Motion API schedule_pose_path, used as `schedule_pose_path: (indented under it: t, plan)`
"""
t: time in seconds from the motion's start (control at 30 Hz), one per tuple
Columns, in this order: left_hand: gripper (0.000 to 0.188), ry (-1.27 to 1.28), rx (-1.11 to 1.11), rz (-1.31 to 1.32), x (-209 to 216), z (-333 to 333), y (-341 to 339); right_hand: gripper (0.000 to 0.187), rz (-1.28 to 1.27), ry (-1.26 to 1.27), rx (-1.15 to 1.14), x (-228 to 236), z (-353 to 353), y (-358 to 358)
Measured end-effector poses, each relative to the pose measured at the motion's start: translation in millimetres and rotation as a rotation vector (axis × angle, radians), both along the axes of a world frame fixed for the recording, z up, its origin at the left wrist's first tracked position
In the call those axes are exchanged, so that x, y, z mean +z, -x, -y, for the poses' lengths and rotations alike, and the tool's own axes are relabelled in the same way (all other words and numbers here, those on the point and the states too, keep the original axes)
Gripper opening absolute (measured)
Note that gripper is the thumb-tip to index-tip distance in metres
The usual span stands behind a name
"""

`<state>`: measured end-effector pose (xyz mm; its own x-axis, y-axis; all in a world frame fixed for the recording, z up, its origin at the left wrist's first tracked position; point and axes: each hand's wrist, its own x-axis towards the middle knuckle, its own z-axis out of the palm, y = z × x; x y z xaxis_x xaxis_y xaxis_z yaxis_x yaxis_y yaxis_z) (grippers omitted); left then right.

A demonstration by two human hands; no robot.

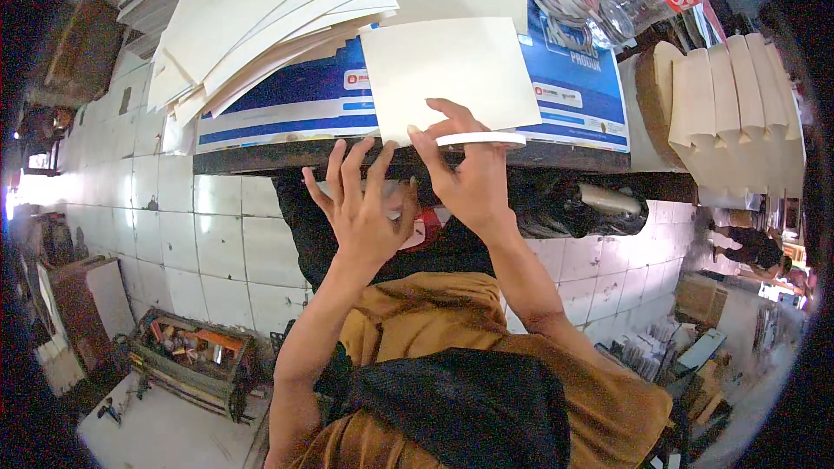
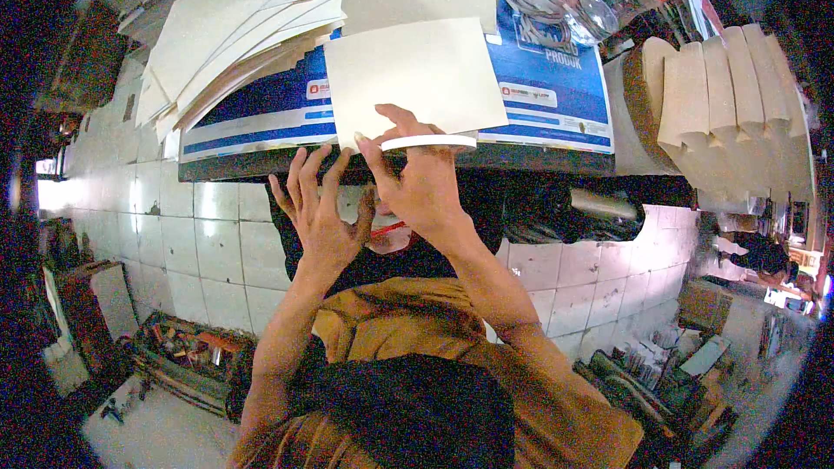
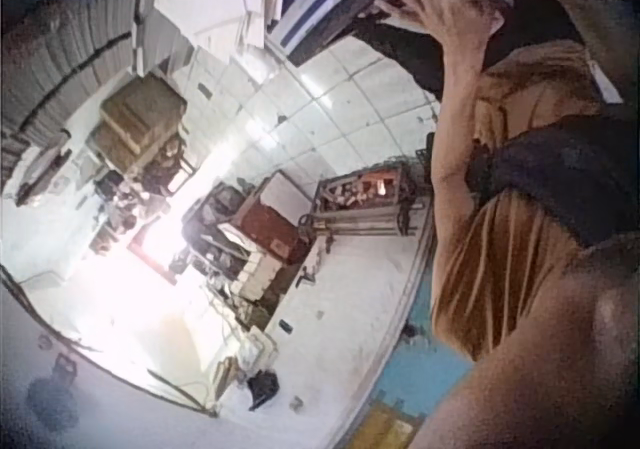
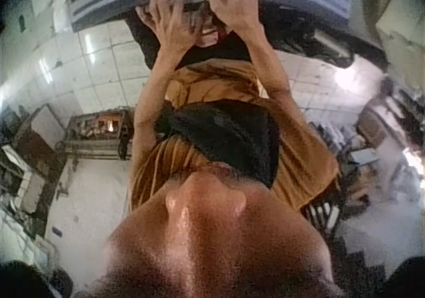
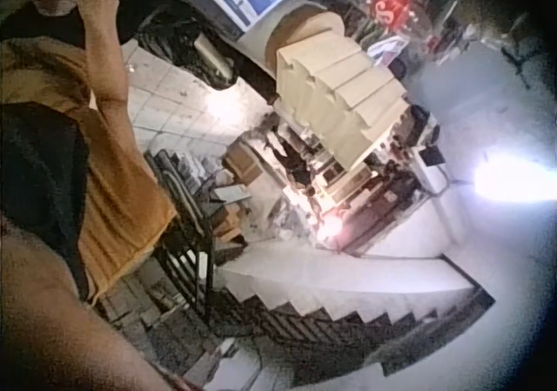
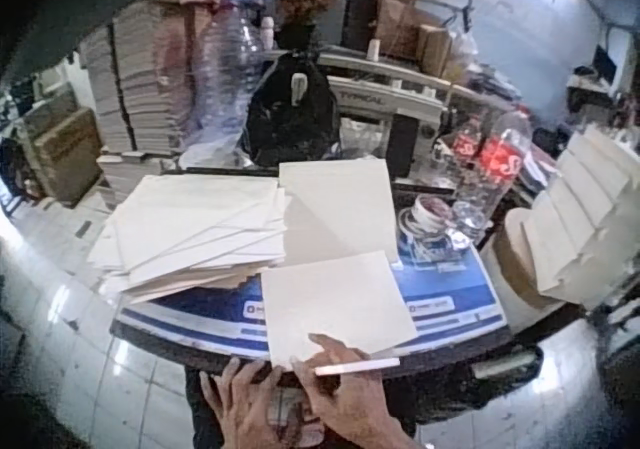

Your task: The person applies adhesive strips from a roll to the edges of individual paper sheets and then places the sheets into a stack.

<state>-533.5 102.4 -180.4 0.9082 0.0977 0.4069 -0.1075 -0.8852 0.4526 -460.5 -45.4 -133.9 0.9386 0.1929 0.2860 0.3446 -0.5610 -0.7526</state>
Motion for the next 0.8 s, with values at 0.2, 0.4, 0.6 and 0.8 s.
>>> schedule_pose_path:
  t: [0.2,0.4,0.6,0.8]
  plan:
    - [0.058,-0.039,-0.003,0.019,-8,-2,0,0.028,-0.132,-0.457,-0.215,22,53,-17]
    - [0.055,-0.045,-0.009,0.06,-18,-4,-3,0.031,0.115,-0.17,-0.346,-7,116,-39]
    - [0.057,-0.077,-0.001,0.017,-15,-6,1,0.024,0.335,0.307,-0.334,-28,121,-39]
    - [0.057,-0.058,-0.001,0.0,-15,-5,3,0.021,0.401,0.342,-0.295,-32,121,-40]
